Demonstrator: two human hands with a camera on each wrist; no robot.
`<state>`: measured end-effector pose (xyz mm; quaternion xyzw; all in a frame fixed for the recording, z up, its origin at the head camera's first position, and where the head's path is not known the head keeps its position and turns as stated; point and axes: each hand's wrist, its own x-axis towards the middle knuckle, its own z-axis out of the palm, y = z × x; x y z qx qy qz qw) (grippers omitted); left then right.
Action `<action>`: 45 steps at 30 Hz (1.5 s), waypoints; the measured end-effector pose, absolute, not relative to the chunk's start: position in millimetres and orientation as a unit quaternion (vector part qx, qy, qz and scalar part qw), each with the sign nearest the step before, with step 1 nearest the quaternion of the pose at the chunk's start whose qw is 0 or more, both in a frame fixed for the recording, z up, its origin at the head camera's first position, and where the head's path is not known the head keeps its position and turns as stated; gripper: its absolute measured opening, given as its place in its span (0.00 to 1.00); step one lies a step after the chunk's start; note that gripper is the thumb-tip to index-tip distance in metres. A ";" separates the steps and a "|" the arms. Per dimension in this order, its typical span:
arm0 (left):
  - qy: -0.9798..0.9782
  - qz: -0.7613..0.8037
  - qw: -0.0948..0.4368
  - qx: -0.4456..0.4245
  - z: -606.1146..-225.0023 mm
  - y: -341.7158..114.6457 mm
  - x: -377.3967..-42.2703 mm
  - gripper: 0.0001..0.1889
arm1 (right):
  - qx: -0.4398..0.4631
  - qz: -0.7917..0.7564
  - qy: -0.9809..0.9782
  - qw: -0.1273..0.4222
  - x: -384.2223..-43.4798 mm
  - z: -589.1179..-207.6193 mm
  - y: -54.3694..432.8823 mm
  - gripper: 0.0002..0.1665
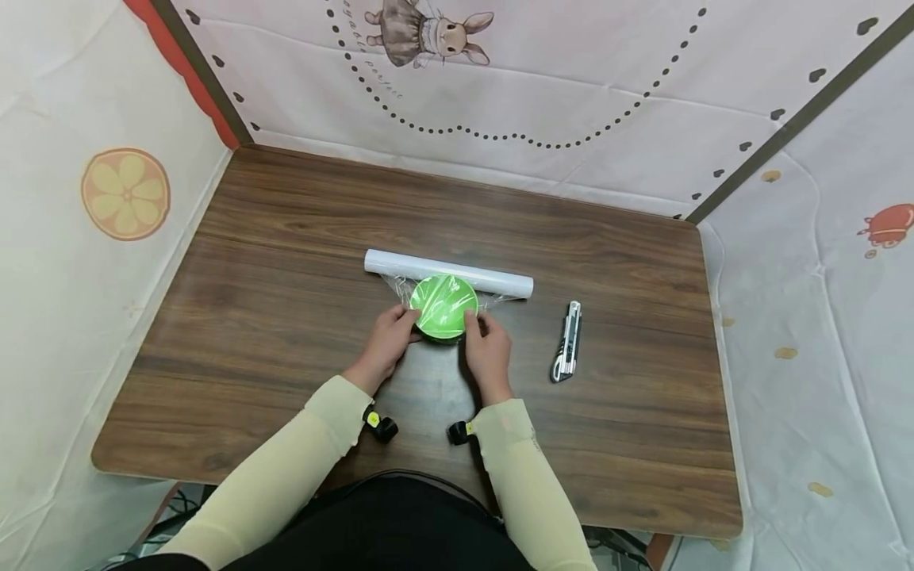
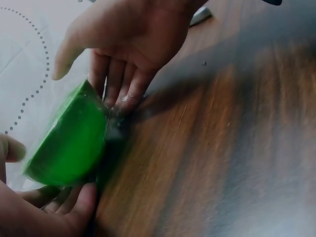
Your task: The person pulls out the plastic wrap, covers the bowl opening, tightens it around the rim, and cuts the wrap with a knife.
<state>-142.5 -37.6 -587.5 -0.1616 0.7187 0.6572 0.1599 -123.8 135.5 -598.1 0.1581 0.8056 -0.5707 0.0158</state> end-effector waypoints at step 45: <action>0.456 0.872 0.162 -0.074 -616.2 -38.2 -128.8 0.30 | 0.054 -0.914 0.401 0.021 -109.1 -617.0 107.6 0.32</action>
